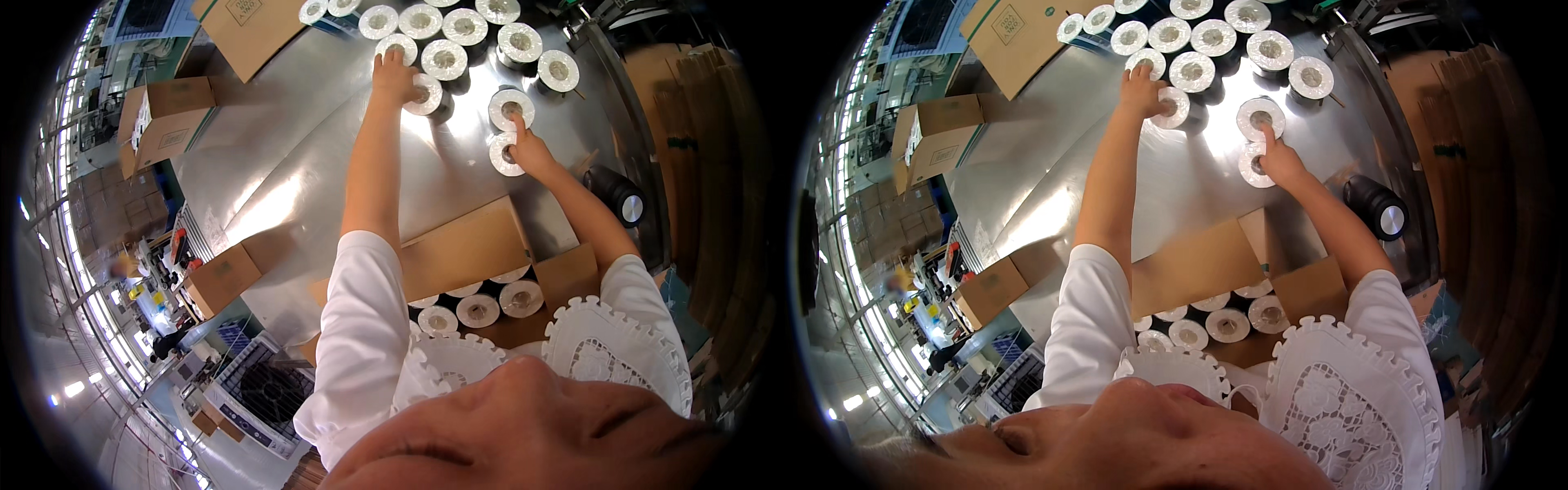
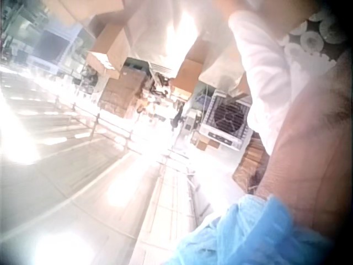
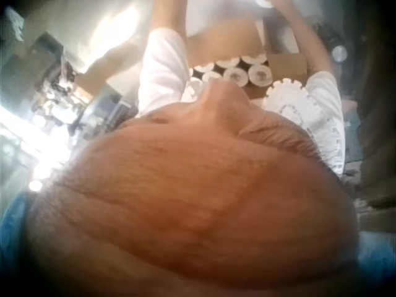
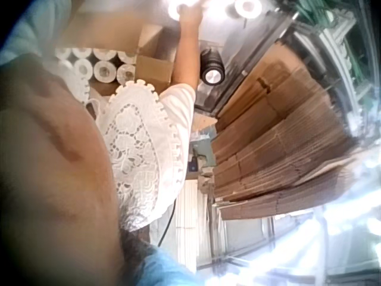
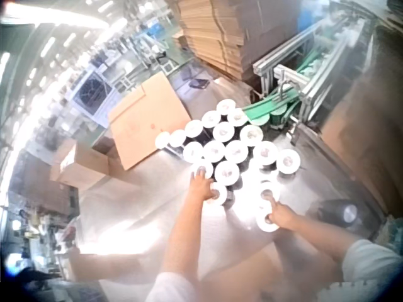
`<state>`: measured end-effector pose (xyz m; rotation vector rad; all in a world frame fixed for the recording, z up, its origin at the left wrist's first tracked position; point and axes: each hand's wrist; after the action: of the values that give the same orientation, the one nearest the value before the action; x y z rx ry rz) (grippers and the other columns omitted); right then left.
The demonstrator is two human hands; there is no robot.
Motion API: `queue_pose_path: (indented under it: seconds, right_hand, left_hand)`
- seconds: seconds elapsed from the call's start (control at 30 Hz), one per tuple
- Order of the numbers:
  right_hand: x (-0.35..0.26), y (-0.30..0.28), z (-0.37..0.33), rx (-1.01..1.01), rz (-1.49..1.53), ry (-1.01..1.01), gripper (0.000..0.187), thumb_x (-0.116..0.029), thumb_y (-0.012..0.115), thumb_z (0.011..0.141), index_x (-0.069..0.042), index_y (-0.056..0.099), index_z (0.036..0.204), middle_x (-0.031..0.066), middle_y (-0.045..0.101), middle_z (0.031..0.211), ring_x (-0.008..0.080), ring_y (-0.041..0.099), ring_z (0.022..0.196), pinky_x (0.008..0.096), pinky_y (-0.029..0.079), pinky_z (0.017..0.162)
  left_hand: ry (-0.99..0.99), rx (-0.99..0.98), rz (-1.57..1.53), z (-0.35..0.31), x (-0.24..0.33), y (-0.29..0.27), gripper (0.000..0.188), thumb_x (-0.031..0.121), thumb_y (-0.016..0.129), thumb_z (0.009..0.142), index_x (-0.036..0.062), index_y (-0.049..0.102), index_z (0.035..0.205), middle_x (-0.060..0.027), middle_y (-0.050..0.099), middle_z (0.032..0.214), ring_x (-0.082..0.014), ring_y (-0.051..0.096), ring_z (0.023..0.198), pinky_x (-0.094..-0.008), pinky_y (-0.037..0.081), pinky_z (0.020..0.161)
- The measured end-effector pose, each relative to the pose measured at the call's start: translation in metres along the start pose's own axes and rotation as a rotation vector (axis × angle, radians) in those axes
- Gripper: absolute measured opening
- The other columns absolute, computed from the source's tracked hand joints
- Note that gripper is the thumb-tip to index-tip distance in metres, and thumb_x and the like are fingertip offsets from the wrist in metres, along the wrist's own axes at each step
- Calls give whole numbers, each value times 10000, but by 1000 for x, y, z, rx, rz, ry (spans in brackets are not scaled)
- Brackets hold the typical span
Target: The person repeatedly picks up small cylindrical containers from a metal table and places them into a cardboard box. They arrange the cylinders in rows, close the box flaps, and then retrieve a new empty box to continue the process.
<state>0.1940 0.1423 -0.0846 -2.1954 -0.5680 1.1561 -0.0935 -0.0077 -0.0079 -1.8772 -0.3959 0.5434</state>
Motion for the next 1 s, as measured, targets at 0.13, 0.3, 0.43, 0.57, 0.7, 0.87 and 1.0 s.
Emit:
queue_pose_path:
  seconds: [0.13, 0.3, 0.43, 0.57, 0.7, 0.87, 1.0]
  right_hand:
    - [-5, -8, 0, -31, 2, 27, 761, -158, 550, 796, -106, 95, 1404, 330, 524, 1108, 454, 585, 897, 484, 473, 817]
    - [-6, -31, 15, -58, -181, 13, 761, -239, 570, 814, -109, 112, 1407, 268, 605, 1014, 417, 613, 862, 469, 488, 744]
    - [-14, -38, 15, -67, -263, -37, 753, -201, 633, 767, -120, 199, 1377, 246, 628, 879, 394, 619, 820, 466, 486, 710]
    - [-9, -52, -11, 30, -126, -131, 664, -190, 685, 716, -105, 344, 1279, 257, 624, 917, 419, 606, 870, 470, 474, 760]
    - [-18, -80, -41, 163, 24, -139, 672, -269, 711, 689, -86, 390, 1251, 263, 621, 969, 411, 609, 923, 433, 477, 797]
    - [-38, -158, -111, 278, 394, -171, 605, -138, 666, 733, -82, 389, 1269, 156, 620, 829, 241, 629, 689, 357, 485, 596]
    - [-61, -216, -168, 414, 361, -196, 592, -31, 604, 751, -98, 374, 1292, 92, 593, 758, 141, 575, 615, 285, 435, 515]
  left_hand:
    - [-11, -65, -133, -13, -1, 14, 452, 446, 737, 619, 262, 696, 1030, -136, 533, 1150, -313, 499, 1096, -410, 427, 927]
    - [-121, -90, -650, -111, -3, -37, 436, 396, 711, 676, 167, 689, 1046, -153, 631, 1032, -274, 610, 937, -375, 485, 814]
    - [-238, -87, -1471, -227, -19, -76, 328, 222, 617, 820, 40, 647, 1091, -91, 662, 1011, -178, 625, 886, -297, 487, 801]
    - [-558, 20, -1986, -282, 7, -94, 276, 159, 567, 883, 32, 599, 1126, -58, 653, 1000, -143, 612, 877, -274, 472, 843]
    - [-362, 239, -2526, -308, 39, -97, 497, 343, 605, 865, 56, 494, 1256, -81, 506, 1295, -234, 477, 1174, -453, 377, 986]
    - [-88, 515, -2834, -362, 72, -157, 597, 400, 548, 884, 80, 373, 1356, -123, 411, 1383, -300, 376, 1272, -501, 289, 1079]
    - [-339, 241, -2590, -417, 99, -139, 519, 290, 580, 882, 67, 415, 1321, -108, 487, 1288, -225, 476, 1167, -379, 408, 979]
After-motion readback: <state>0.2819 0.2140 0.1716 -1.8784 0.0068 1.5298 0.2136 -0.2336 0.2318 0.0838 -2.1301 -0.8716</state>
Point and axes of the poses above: each hand's wrist, its own z-axis towards the middle knuckle, its own y-axis out of the palm, x = y × z
